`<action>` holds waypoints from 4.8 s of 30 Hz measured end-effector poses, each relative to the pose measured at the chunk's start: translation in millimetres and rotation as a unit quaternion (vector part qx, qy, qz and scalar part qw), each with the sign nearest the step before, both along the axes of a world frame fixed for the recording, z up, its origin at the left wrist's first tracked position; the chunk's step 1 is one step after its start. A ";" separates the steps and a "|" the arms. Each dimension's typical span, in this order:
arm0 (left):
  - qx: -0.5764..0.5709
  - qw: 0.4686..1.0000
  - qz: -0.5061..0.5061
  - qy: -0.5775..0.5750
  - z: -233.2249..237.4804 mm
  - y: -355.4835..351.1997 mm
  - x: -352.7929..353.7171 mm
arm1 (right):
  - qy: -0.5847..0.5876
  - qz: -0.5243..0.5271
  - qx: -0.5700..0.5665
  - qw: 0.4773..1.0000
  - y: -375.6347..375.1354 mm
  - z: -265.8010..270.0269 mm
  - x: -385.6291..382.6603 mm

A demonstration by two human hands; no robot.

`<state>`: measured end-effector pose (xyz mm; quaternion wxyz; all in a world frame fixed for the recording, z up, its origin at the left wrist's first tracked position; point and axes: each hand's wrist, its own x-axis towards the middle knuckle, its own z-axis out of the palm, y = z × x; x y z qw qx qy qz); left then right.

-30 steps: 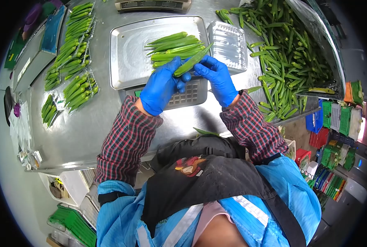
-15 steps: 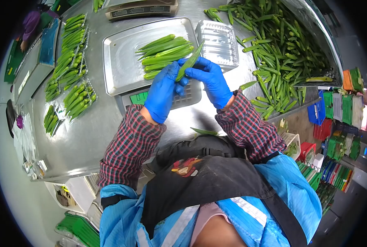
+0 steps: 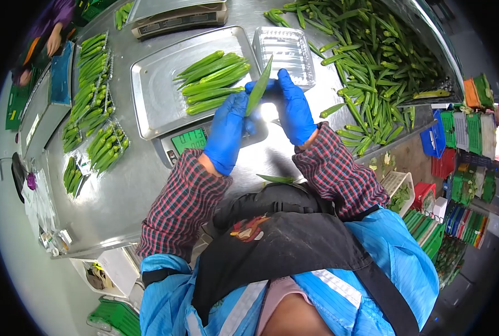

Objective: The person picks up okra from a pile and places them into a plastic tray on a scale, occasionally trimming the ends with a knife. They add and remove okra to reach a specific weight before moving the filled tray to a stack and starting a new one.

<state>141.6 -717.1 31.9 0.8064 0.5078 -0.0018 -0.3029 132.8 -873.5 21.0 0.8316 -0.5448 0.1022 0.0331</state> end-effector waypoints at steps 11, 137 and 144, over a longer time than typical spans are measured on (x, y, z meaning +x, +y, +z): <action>-0.246 0.951 -0.075 0.172 -12.9 11.7 8.8 | -0.024 0.077 -0.083 0.993 13.0 14.0 -3.7; 0.226 0.953 -0.118 -0.163 -66.4 31.8 -65.2 | 0.002 0.046 -0.019 0.999 -25.4 -27.2 45.3; 0.236 0.956 -0.040 -0.167 -68.2 101.8 -71.7 | -0.240 -0.037 -0.500 0.831 11.3 -46.4 56.7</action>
